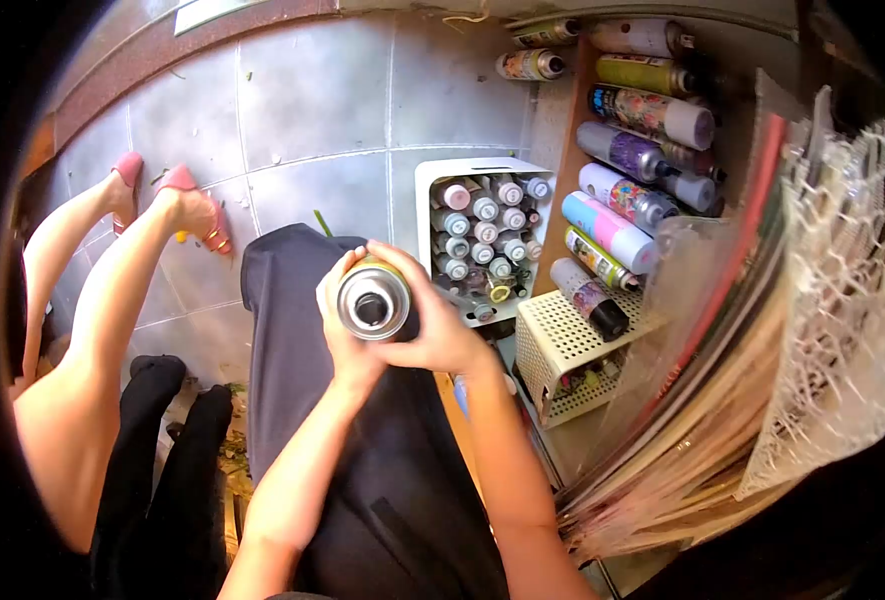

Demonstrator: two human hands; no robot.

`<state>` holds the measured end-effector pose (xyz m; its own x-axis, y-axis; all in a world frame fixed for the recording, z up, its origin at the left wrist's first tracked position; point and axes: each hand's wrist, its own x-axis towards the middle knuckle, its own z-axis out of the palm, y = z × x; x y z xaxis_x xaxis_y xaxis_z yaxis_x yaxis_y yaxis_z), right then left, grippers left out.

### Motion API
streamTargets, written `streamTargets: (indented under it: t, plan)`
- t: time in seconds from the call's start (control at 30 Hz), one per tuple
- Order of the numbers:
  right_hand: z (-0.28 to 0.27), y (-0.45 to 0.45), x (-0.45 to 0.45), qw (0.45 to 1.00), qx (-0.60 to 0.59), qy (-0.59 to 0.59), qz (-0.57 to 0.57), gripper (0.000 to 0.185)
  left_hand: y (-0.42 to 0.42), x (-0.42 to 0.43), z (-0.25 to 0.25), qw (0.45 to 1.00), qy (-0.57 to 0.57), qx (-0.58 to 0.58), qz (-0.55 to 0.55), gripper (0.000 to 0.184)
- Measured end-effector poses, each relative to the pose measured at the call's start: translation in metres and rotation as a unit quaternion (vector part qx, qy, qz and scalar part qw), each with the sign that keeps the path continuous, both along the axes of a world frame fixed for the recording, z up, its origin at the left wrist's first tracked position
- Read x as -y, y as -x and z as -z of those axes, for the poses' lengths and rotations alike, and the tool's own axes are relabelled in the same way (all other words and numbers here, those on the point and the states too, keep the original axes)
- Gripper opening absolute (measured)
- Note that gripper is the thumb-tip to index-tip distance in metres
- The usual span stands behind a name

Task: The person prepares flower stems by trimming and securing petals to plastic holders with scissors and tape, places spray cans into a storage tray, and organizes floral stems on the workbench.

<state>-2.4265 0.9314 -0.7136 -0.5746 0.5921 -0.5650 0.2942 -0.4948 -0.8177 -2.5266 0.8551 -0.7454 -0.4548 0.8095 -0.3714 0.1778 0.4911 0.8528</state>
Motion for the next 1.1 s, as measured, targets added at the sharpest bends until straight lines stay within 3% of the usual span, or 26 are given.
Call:
streamTargets:
  t: [0.03,0.07,0.1,0.17,0.2,0.23,0.3,0.37,0.43,0.57,0.63,0.8,0.93,0.97,1.0,1.03,1.07,1.1]
  plan:
    - [-0.001,0.012,0.002,0.998,0.018,-0.036,0.053,0.077,0.001,-0.001,-0.001,0.999,0.014,-0.032,0.022,0.057]
    - [0.0,0.014,-0.002,0.986,0.082,-0.143,0.002,0.072,0.001,-0.003,-0.002,1.0,-0.01,0.005,0.004,0.055]
    - [0.002,0.014,-0.007,0.957,0.145,-0.245,-0.048,0.066,0.0,-0.005,0.001,0.999,-0.001,0.042,0.001,0.065]
    - [0.014,0.006,-0.009,0.927,0.209,-0.306,0.065,0.064,0.001,-0.009,-0.006,0.996,-0.035,-0.015,0.078,0.076]
    - [0.033,0.001,-0.007,0.921,0.166,-0.242,0.255,0.061,-0.004,-0.01,-0.008,0.995,-0.041,-0.028,0.088,0.08]
    - [0.052,-0.014,-0.018,0.904,0.144,-0.197,0.35,0.058,-0.009,-0.008,-0.009,0.996,-0.015,-0.019,0.091,0.077]
    - [0.063,-0.025,-0.055,0.821,0.159,-0.185,0.517,0.055,-0.015,-0.003,-0.002,0.995,0.003,0.015,0.098,0.071]
    - [0.088,-0.046,-0.096,0.696,0.189,-0.268,0.639,0.055,-0.019,-0.002,-0.002,0.995,0.009,0.022,0.097,0.066]
    - [0.102,-0.078,-0.13,0.657,0.216,-0.147,0.707,0.048,-0.023,-0.001,-0.004,0.994,0.005,0.031,0.103,0.062]
    - [0.119,-0.117,-0.168,0.577,0.208,-0.137,0.778,0.049,-0.023,-0.007,-0.006,0.993,-0.013,0.04,0.112,0.056]
    - [0.119,-0.123,-0.172,0.524,0.379,-0.134,0.751,0.057,-0.027,-0.006,-0.004,0.992,-0.015,0.034,0.119,0.054]
    - [0.149,-0.139,-0.153,0.539,0.332,-0.206,0.746,0.039,-0.036,-0.002,-0.004,0.989,-0.02,0.046,0.137,0.05]
    - [0.189,-0.144,-0.075,0.646,0.393,-0.166,0.633,0.025,-0.041,0.019,-0.002,0.99,0.007,0.038,0.139,0.045]
    - [0.185,-0.128,-0.06,0.672,0.402,-0.158,0.601,0.022,-0.04,0.029,-0.001,0.99,0.016,0.031,0.135,0.044]
    - [0.148,-0.089,-0.04,0.73,0.329,-0.093,0.592,0.02,-0.038,0.04,0.0,0.99,0.026,0.022,0.137,0.043]
    - [0.135,-0.065,-0.015,0.732,0.354,-0.084,0.576,0.019,-0.033,0.053,-0.005,0.991,0.029,0.003,0.128,0.042]
    - [0.119,-0.043,0.01,0.746,0.296,-0.021,0.596,0.02,-0.026,0.06,-0.014,0.991,0.044,-0.004,0.124,0.041]
    - [0.126,-0.046,0.048,0.797,0.317,0.032,0.513,0.02,-0.015,0.066,-0.027,0.991,0.062,-0.01,0.122,0.04]
